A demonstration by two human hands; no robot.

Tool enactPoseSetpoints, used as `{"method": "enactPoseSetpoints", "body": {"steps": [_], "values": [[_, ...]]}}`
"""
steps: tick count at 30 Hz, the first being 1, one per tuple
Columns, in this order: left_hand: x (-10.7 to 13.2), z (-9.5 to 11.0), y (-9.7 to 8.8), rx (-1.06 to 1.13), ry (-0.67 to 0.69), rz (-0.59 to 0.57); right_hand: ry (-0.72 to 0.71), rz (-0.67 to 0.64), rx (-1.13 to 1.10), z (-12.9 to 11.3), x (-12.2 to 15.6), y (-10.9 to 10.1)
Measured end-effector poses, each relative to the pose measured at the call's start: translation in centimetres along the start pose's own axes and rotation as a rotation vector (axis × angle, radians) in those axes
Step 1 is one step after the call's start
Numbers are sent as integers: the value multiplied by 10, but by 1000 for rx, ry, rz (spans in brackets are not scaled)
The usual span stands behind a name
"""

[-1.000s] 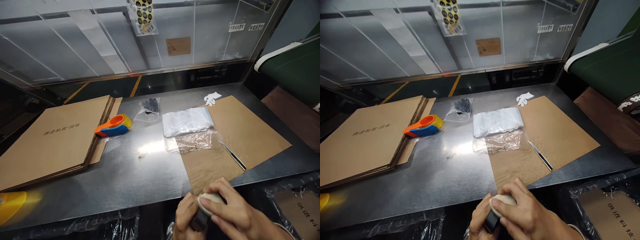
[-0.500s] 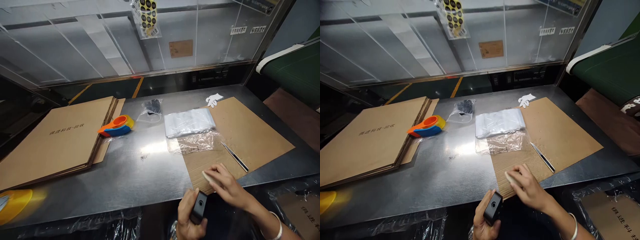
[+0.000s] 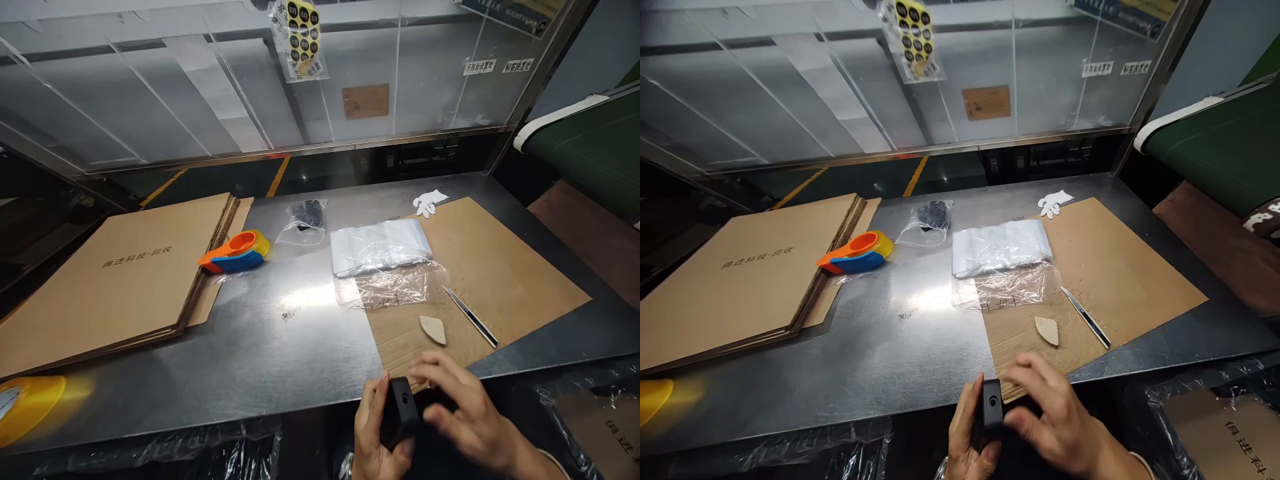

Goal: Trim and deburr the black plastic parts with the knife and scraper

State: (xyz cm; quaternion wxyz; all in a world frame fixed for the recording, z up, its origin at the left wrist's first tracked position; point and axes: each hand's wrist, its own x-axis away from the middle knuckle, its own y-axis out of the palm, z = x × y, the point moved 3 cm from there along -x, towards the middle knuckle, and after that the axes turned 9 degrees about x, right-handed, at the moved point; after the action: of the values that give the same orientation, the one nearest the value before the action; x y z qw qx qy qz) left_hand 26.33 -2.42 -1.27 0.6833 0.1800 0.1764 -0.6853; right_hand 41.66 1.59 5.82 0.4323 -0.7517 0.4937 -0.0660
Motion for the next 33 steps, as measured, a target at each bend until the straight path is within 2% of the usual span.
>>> {"method": "enactPoseSetpoints", "body": {"steps": [2, 4, 7, 13, 19, 23, 33], "values": [[0, 0, 2, 14, 40, -1, -48, 1, -112, -21, -1, -3], [2, -1, 4, -1, 85, 8, -39, 23, -145, -28, -2, -3], [3, -1, 4, -52, 135, 34, -37, 17, -154, -28, -1, 0], [-1, 5, 1, -196, 252, 54, -123, 36, -88, -29, 3, 0], [4, 2, 1, -264, 229, 116, -92, 34, -130, -29, 4, 0], [5, 3, 0, -303, 243, 98, -58, 6, -155, -24, 11, 3], [2, 7, 1, -361, 222, 66, -188, 60, -14, -22, 10, 4]]}}
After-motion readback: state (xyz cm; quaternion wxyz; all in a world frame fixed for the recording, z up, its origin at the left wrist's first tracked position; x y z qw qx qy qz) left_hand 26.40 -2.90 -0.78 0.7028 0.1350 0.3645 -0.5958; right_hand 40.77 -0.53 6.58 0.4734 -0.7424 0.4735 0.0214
